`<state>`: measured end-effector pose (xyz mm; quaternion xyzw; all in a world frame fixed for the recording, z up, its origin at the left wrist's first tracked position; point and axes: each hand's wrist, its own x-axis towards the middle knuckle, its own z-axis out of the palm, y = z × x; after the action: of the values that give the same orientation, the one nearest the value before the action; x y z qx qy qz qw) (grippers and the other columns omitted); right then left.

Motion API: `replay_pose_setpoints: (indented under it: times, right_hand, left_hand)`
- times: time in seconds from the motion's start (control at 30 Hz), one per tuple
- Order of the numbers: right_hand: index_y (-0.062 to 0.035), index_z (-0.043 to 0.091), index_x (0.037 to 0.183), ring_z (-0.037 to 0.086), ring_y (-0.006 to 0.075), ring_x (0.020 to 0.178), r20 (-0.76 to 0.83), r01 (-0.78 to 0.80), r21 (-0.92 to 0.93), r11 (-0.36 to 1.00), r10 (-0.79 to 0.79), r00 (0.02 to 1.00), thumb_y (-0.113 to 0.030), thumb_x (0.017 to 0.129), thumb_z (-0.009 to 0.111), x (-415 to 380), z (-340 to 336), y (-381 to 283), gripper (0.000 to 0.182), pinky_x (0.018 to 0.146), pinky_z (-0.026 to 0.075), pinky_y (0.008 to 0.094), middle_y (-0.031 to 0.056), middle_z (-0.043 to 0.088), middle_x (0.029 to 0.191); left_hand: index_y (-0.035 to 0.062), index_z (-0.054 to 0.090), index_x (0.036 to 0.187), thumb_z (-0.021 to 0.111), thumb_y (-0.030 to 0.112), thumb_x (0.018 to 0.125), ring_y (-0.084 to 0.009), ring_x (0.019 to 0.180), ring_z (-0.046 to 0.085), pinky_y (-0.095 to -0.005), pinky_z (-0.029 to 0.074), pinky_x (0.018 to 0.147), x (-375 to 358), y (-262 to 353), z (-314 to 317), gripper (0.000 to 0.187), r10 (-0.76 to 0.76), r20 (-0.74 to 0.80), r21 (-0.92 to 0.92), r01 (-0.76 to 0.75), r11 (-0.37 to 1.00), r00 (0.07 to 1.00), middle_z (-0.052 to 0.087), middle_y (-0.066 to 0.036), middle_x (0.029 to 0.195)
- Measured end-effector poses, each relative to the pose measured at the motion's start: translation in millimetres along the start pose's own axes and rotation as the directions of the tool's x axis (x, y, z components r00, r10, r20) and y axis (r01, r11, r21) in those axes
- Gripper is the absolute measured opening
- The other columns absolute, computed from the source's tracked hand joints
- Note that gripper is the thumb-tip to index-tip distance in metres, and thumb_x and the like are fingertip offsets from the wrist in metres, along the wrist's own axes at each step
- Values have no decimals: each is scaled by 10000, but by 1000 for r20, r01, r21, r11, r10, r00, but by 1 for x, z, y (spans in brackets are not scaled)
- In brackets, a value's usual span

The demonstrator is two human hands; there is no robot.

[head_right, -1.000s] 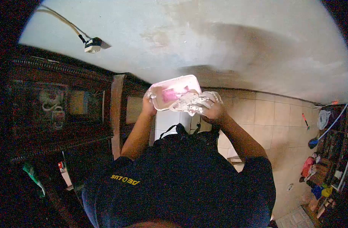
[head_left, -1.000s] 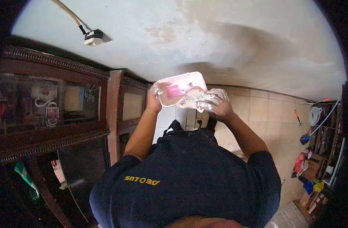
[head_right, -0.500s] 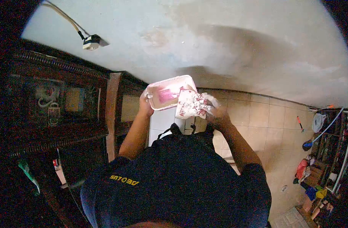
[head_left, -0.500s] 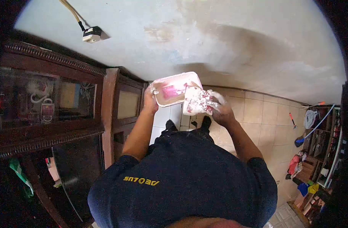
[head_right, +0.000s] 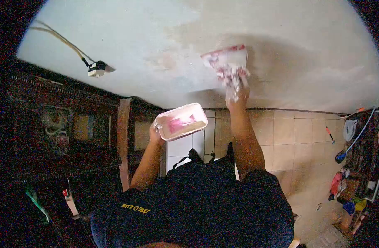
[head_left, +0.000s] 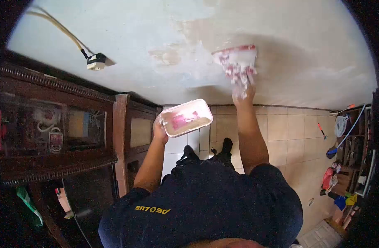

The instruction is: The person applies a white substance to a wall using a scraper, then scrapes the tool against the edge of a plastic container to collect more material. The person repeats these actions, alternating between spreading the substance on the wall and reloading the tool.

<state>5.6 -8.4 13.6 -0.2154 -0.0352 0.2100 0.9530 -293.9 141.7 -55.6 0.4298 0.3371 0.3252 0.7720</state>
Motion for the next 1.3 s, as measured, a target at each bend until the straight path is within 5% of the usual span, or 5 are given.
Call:
replay_pose_setpoints:
  times: [0.5, 0.6, 0.67, 1.07, 1.3]
  right_hand:
    - [-79, 484, 1084, 579, 240, 789, -186, -135, 68, 988, 146, 972, -92, 794, 586, 13, -192, 158, 308, 617, 522, 365, 103, 525, 995]
    - [-127, 428, 1131, 569, 237, 781, 350, 401, -759, 513, -197, 916, -133, 798, 592, 0, -234, 141, 371, 581, 511, 356, 89, 516, 999]
    - [-150, 404, 1138, 553, 218, 784, 178, -321, 501, 803, 268, 947, -204, 829, 560, -2, -143, 85, 351, 556, 489, 331, 73, 519, 980]
    - [-60, 499, 1030, 563, 182, 721, -324, 109, -76, 991, -128, 937, -152, 804, 600, 70, -113, 120, 263, 593, 481, 336, 52, 560, 878]
    - [-50, 433, 1088, 560, 245, 803, 253, -165, 92, 982, 137, 958, -168, 786, 600, 3, -134, 95, 365, 634, 502, 405, 99, 546, 965]
  left_hand:
    - [7, 490, 1125, 385, 288, 834, -304, 981, 542, -431, 449, 856, -23, 16, -11, 418, -85, -55, 47, 88, 995, 995, 537, -160, 1098]
    - [7, 491, 1126, 383, 275, 835, -299, 984, 542, -423, 447, 859, -26, 23, 0, 410, -54, -59, 74, 59, 996, 997, 538, -159, 1097]
    - [4, 521, 1067, 436, 267, 832, -293, 940, 564, -421, 467, 824, -26, 24, -4, 363, -56, -21, -12, 56, 998, 998, 562, -161, 1043]
    - [1, 516, 1071, 438, 279, 829, -291, 933, 567, -416, 466, 827, -20, 19, -15, 377, -28, -4, 62, 28, 998, 1000, 563, -160, 1046]
    - [11, 491, 1131, 392, 359, 811, -322, 982, 538, -459, 433, 865, -11, 9, -39, 483, -116, -25, 54, 117, 992, 993, 537, -174, 1099]
